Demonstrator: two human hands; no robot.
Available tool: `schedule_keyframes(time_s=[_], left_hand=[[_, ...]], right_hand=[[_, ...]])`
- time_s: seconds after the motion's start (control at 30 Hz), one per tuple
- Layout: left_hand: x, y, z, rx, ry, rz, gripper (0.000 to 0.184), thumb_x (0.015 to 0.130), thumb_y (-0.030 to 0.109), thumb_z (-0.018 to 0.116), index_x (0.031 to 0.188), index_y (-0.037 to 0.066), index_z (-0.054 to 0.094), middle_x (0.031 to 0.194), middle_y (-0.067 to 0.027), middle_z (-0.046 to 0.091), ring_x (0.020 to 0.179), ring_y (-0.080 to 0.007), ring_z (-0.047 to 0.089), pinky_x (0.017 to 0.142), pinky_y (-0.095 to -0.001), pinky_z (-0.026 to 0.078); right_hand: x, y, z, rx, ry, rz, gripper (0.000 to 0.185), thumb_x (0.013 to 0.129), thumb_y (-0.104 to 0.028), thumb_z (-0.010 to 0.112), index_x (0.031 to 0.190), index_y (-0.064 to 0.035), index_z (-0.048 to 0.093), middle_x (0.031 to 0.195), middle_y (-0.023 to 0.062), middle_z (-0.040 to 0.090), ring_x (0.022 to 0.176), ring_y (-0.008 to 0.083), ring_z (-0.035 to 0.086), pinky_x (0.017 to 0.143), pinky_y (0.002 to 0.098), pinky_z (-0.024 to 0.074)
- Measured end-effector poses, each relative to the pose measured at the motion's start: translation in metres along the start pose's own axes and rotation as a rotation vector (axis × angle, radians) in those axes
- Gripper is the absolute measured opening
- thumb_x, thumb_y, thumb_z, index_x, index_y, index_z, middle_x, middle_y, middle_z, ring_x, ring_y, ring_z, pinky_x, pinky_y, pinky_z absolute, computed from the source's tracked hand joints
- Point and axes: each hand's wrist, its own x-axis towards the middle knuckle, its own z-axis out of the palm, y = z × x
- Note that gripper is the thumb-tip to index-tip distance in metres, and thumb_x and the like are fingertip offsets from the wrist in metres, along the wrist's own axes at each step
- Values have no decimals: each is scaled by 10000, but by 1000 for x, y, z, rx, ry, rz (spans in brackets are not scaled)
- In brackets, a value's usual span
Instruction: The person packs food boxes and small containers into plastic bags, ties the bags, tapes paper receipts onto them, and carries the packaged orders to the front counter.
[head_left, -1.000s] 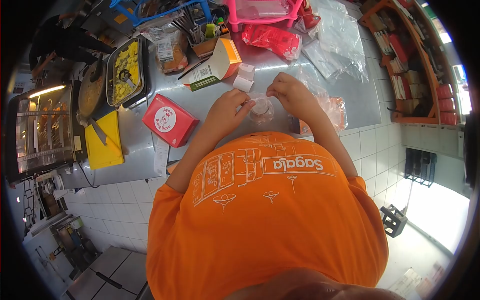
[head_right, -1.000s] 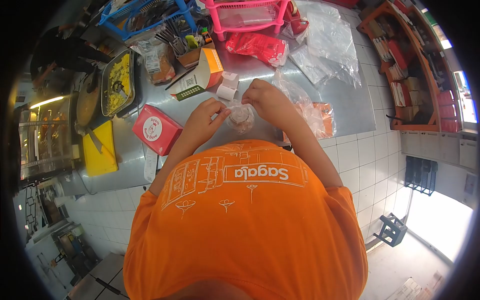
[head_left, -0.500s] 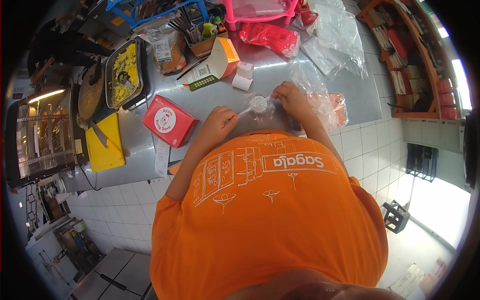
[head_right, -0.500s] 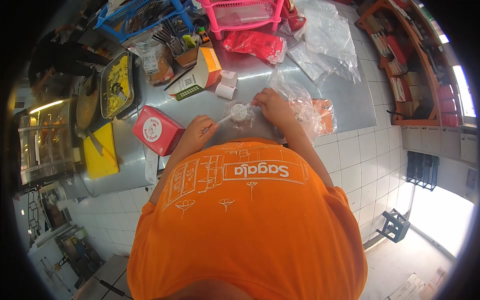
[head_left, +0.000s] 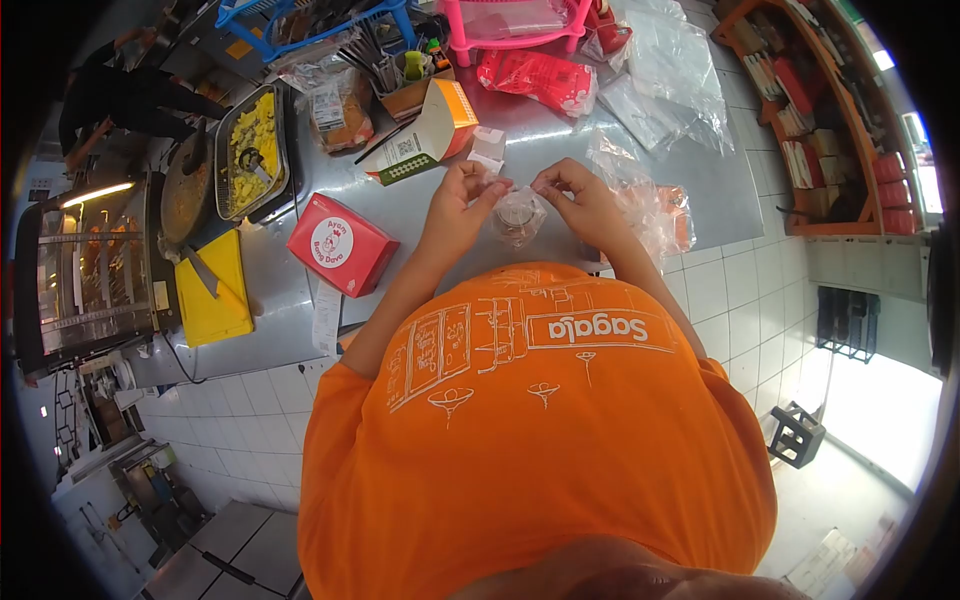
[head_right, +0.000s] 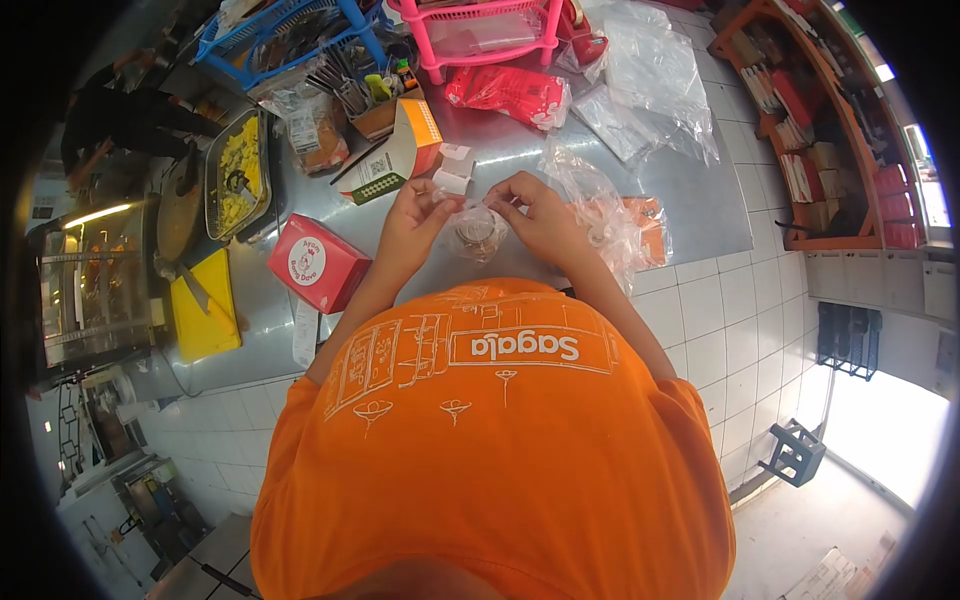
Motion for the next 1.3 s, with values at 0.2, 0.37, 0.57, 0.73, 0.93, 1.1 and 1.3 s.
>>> schedule_keyframes(time_s=[0.2,0.37,0.57,0.73,0.93,1.1,1.3], left_hand=[[5,4,13,335,-83,-24,287,844,128,687,1099,11,626,962,-86,671,876,-128,611,778,-257,475],[-1,12,16,539,-29,0,177,831,149,699,919,-4,685,815,-75,681,765,-121,622,697,-257,482],[-5,9,16,403,24,55,200,849,169,685,931,-12,673,798,-46,667,736,-112,594,681,-243,468],[-3,12,18,336,41,77,172,871,153,659,934,-7,655,798,-26,647,740,-82,570,678,-225,455],[-1,5,13,259,-68,-150,164,877,155,653,937,3,646,822,-31,643,767,-63,563,687,-210,443],[-1,15,12,389,-113,-150,186,887,188,642,923,6,631,812,-26,633,768,-81,560,711,-237,447],[-1,8,8,473,-98,22,195,931,203,571,928,8,574,801,-30,593,778,-116,531,739,-262,436]], right_hand=[[3,-6,13,41,42,16,162,879,-140,635,953,-6,581,848,70,630,771,149,585,720,275,459],[2,14,27,475,87,68,152,872,-102,652,943,12,580,827,29,616,774,85,560,690,227,455],[-1,9,24,580,55,162,135,835,-85,699,870,7,606,804,32,630,747,69,562,662,205,449],[-1,7,25,531,67,166,182,763,-94,769,792,-8,611,727,21,623,699,66,552,627,210,442],[-3,11,27,394,57,102,246,697,-111,820,703,-28,588,684,4,597,661,56,508,602,217,409],[-3,11,26,399,42,72,236,703,-109,815,701,-35,591,692,3,599,665,57,511,612,217,415],[-3,5,25,583,-21,133,169,820,-136,723,831,-41,584,749,-13,588,718,64,539,648,224,435]])
